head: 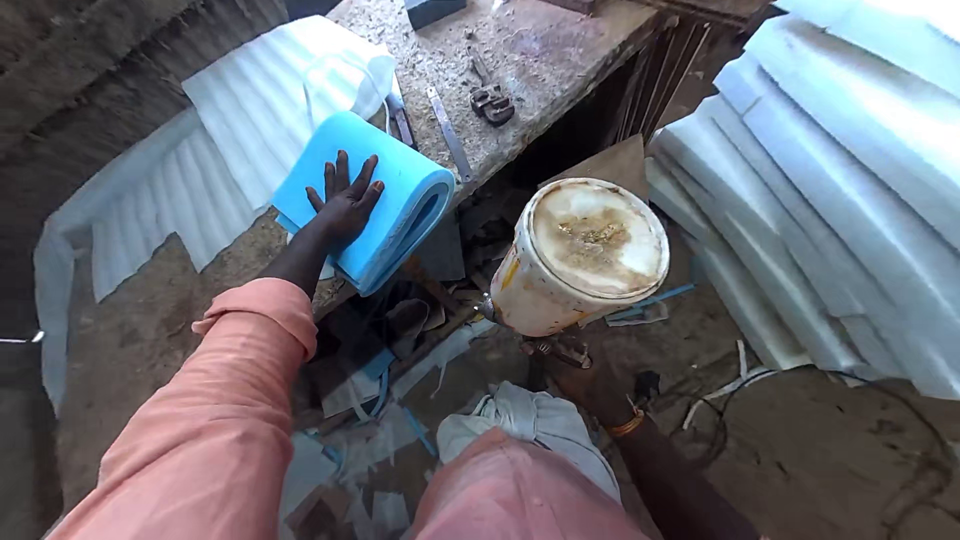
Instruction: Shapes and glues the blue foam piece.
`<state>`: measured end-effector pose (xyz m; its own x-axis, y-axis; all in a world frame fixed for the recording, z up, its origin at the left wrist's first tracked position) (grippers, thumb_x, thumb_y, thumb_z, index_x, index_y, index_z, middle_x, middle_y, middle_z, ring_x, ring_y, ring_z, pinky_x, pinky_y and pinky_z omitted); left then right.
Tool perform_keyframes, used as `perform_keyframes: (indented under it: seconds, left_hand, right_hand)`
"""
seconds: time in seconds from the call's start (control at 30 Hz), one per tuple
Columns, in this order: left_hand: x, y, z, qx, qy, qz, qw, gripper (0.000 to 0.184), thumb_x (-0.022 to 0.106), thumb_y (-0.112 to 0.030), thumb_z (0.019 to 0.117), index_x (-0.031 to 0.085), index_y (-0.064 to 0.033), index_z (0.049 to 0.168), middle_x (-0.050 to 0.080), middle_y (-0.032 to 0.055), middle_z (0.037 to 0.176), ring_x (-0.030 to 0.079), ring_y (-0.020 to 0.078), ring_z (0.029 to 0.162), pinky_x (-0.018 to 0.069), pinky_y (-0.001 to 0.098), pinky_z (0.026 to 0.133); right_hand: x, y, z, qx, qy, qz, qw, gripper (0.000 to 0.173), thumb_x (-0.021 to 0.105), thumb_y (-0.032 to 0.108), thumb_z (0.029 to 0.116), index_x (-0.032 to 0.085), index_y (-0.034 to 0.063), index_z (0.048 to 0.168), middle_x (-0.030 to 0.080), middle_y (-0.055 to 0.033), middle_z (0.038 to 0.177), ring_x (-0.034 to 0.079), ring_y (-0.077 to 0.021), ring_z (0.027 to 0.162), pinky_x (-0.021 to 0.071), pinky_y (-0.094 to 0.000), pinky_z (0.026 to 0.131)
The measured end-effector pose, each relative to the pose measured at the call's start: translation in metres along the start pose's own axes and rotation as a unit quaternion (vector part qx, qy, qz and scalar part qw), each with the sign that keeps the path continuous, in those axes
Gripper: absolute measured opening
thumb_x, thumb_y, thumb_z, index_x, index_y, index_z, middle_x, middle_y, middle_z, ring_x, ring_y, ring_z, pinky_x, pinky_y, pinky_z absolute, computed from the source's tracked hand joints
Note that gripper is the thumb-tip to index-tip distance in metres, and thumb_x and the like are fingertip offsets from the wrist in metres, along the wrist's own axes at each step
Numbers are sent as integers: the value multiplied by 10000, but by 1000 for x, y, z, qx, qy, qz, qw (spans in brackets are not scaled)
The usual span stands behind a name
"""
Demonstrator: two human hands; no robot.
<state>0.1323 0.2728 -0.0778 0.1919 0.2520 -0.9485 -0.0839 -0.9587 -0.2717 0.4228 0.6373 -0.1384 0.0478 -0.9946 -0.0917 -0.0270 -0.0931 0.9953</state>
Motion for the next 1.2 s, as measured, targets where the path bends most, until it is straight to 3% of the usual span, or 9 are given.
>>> perform_keyframes:
  seconds: [0.17,0.47,0.57,0.7,0.87,1.03,1.2]
  left_hand:
    - [-1,-3,-2,-3,1,0,1000,650,186,-769,994,113,-558,1604,-107,-9,1740,-154,335,1582,-97,835,1095]
    - [1,-1,-1,1,-8,0,1000,662,184,-791,980,124,-566,1599,-92,-21,1741,-144,344,1583,-90,843,1092]
    - [-1,-3,-4,1,-10,-4,1000,666,188,-792,979,134,-560,1601,-89,-18,1742,-141,338,1584,-90,840,1096]
    - [0,-1,-2,3,-6,0,1000,670,180,-794,978,120,-559,1602,-96,-10,1741,-148,345,1581,-85,848,1086]
    - [0,-1,-1,2,-6,-3,1000,671,190,-789,981,130,-551,1605,-96,-1,1741,-142,354,1581,-82,844,1090]
    - [0,-2,-1,3,-8,0,1000,674,190,-789,980,136,-546,1607,-85,9,1742,-138,357,1582,-79,842,1091]
    - [0,-2,-1,0,-6,0,1000,677,200,-783,984,135,-536,1611,-80,20,1743,-138,365,1581,-89,844,1087]
  right_hand:
    - [8,-6,-5,-10,21,3,1000,295,764,263,885,724,155,1157,735,32,842,663,-76,621,597,-277,576]
    - [13,1,-13,-26,39,10,999,164,769,174,859,738,134,1015,732,48,826,686,-43,694,613,-257,656]
    - [10,2,-12,-25,14,0,1000,161,758,187,849,729,128,995,716,48,794,665,-41,644,601,-259,613]
    - [2,0,-6,-72,-5,26,997,154,756,177,872,726,140,1018,722,48,831,671,-48,669,602,-245,611]
    - [-11,2,0,-52,-43,-1,998,257,763,193,878,702,120,1117,736,36,909,690,-60,727,617,-260,647]
    - [-22,-1,6,-32,-77,11,996,258,755,195,905,705,98,1139,733,14,873,635,-77,583,574,-249,523]
    - [-34,1,14,-34,-110,10,993,288,739,180,921,692,64,1180,750,-31,967,655,-107,605,575,-263,511]
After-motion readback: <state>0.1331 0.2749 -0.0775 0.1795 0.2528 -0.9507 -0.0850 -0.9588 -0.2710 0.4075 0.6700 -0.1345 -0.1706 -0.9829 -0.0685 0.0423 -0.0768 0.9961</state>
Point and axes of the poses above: each hand's wrist, its own z-axis towards the middle knuckle, its own x-axis out of the palm, y = z × x, the point moved 1 cm from there along z, towards the middle knuckle
